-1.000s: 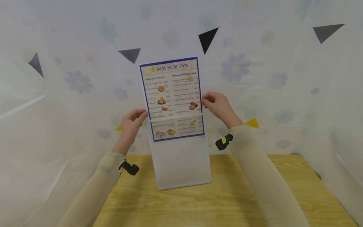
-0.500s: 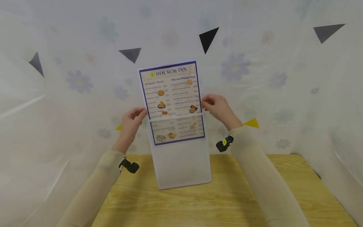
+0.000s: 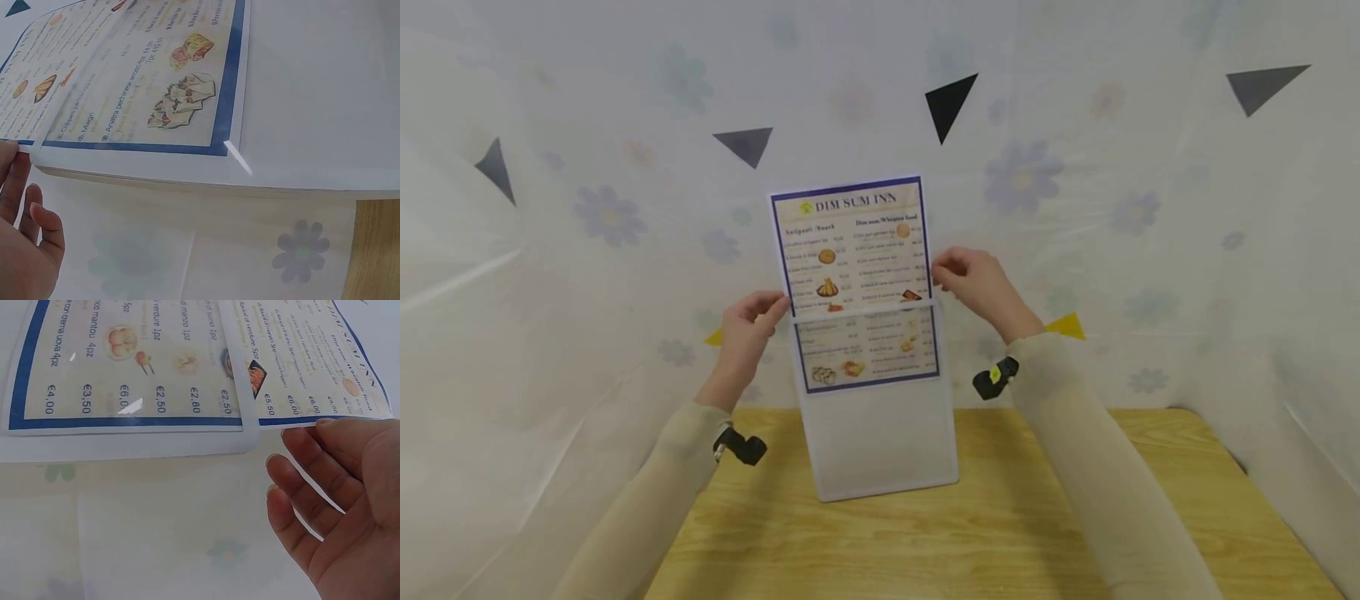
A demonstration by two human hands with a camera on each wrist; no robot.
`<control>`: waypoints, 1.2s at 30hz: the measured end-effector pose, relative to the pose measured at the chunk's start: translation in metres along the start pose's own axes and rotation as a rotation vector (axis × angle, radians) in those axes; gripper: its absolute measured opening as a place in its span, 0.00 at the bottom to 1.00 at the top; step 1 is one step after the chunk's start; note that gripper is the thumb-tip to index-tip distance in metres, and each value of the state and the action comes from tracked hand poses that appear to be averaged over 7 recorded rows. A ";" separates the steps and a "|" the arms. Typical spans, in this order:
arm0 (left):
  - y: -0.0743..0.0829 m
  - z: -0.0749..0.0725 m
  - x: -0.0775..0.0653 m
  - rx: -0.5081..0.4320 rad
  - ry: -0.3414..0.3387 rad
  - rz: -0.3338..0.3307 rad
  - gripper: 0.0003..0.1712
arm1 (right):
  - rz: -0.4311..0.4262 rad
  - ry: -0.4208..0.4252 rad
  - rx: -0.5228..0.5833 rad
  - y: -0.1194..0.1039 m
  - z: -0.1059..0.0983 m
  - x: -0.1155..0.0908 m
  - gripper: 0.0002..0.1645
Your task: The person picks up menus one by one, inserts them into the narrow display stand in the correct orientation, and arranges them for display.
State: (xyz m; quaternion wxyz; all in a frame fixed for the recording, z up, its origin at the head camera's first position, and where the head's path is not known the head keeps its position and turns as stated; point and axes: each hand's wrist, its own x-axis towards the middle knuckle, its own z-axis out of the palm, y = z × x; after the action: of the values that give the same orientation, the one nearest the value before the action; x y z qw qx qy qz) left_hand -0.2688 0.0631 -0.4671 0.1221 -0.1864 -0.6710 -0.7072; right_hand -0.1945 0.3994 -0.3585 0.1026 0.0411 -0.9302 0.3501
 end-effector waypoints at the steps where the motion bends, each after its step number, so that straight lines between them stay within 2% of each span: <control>1: 0.001 0.000 0.000 0.000 0.001 -0.003 0.15 | -0.003 -0.002 0.001 -0.001 -0.001 0.001 0.20; 9: 0.003 -0.001 0.001 0.001 -0.016 -0.028 0.14 | -0.023 0.010 -0.010 -0.009 -0.005 0.005 0.18; 18: 0.005 -0.007 0.016 -0.010 -0.020 0.057 0.15 | -0.016 0.018 -0.015 -0.010 -0.003 0.006 0.18; 21: 0.009 -0.007 0.021 -0.014 -0.024 0.064 0.15 | -0.008 0.026 -0.013 -0.009 -0.002 0.006 0.17; 24: 0.019 -0.004 0.019 0.021 0.001 0.045 0.14 | -0.019 -0.002 0.018 -0.002 -0.003 0.012 0.17; 36: 0.018 0.000 0.022 -0.002 0.010 0.039 0.14 | -0.034 0.010 0.010 -0.002 -0.003 0.013 0.17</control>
State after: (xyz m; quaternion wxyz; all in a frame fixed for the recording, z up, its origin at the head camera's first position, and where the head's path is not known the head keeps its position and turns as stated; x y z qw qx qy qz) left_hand -0.2808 0.0634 -0.4411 0.1389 -0.1960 -0.6659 -0.7063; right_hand -0.2061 0.4001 -0.3522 0.1130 0.0557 -0.9270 0.3533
